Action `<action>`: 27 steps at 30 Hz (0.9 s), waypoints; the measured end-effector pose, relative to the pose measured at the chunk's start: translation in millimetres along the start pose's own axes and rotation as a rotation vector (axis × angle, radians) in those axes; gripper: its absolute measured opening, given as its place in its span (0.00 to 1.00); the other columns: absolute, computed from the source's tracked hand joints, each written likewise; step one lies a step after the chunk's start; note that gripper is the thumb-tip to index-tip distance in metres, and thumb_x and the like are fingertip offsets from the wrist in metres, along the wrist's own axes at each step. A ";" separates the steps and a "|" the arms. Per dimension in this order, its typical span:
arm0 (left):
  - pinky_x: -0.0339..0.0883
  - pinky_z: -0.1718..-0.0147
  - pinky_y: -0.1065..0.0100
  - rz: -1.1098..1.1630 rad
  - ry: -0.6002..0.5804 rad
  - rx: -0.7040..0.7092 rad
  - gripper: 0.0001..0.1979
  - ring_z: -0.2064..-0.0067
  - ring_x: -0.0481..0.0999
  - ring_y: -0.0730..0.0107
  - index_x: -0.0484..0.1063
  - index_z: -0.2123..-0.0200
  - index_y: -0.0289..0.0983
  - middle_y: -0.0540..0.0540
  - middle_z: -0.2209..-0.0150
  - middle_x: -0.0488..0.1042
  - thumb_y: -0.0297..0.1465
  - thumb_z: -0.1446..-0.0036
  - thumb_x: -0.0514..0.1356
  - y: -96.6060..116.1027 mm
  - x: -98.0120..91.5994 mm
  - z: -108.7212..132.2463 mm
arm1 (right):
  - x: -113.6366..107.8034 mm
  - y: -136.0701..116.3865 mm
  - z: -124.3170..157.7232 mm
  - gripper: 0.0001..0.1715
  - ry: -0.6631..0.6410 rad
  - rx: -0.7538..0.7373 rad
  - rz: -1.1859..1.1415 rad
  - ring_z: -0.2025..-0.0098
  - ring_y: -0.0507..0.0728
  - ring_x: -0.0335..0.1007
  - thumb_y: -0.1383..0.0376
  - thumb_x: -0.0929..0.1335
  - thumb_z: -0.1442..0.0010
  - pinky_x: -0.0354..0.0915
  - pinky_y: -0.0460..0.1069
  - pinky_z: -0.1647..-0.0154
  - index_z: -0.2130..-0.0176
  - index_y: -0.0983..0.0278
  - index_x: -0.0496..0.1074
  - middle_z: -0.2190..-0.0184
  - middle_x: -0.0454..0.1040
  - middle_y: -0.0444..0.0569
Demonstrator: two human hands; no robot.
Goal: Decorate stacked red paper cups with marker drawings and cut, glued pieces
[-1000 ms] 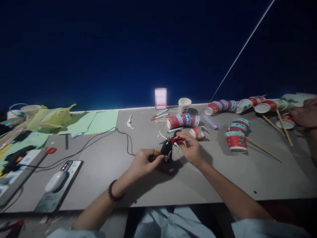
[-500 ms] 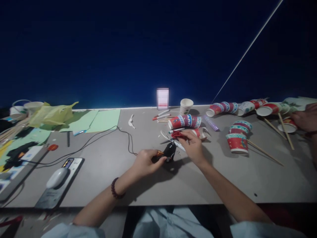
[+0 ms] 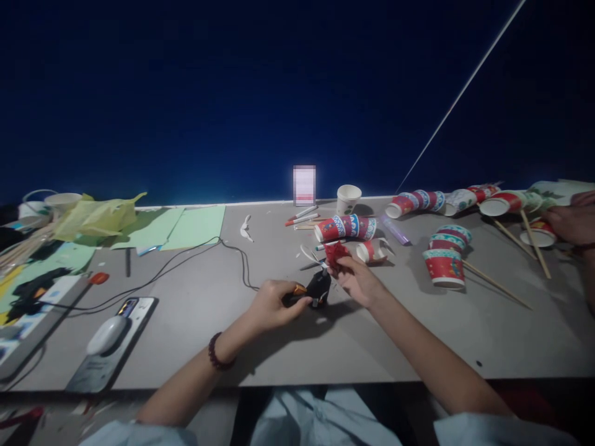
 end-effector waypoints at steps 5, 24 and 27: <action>0.57 0.77 0.75 0.158 -0.024 -0.109 0.17 0.77 0.65 0.77 0.75 0.72 0.31 0.48 0.78 0.72 0.40 0.43 0.57 -2.2 -1.4 -2.6 | 2.8 0.5 1.9 0.12 -0.073 0.024 0.057 0.68 0.54 0.74 0.63 0.73 0.55 0.69 0.49 0.68 0.67 0.61 0.71 0.70 0.78 0.44; 0.54 0.79 0.75 0.461 -0.130 -0.258 0.21 0.79 0.57 0.80 0.70 0.78 0.32 0.52 0.82 0.61 0.45 0.46 0.59 -4.4 5.1 -4.4 | 18.4 -34.2 22.9 0.01 -0.131 -0.749 0.605 0.63 0.56 0.72 0.65 0.71 0.47 0.68 0.54 0.59 0.70 0.58 0.75 0.70 0.76 0.46; 0.54 0.79 0.75 0.433 -0.135 -0.263 0.21 0.78 0.58 0.79 0.72 0.76 0.31 0.52 0.81 0.64 0.44 0.45 0.59 -8.0 6.1 -3.6 | 23.4 -40.7 30.0 0.09 -0.144 -0.883 0.810 0.62 0.57 0.71 0.71 0.67 0.45 0.67 0.56 0.58 0.68 0.58 0.76 0.69 0.76 0.47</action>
Point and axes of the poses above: each hand's wrist, its own z-axis away from the middle knuckle, its own x-axis out of the palm, y = z × x, the point moved 4 cm from there along -z, towards the middle knuckle
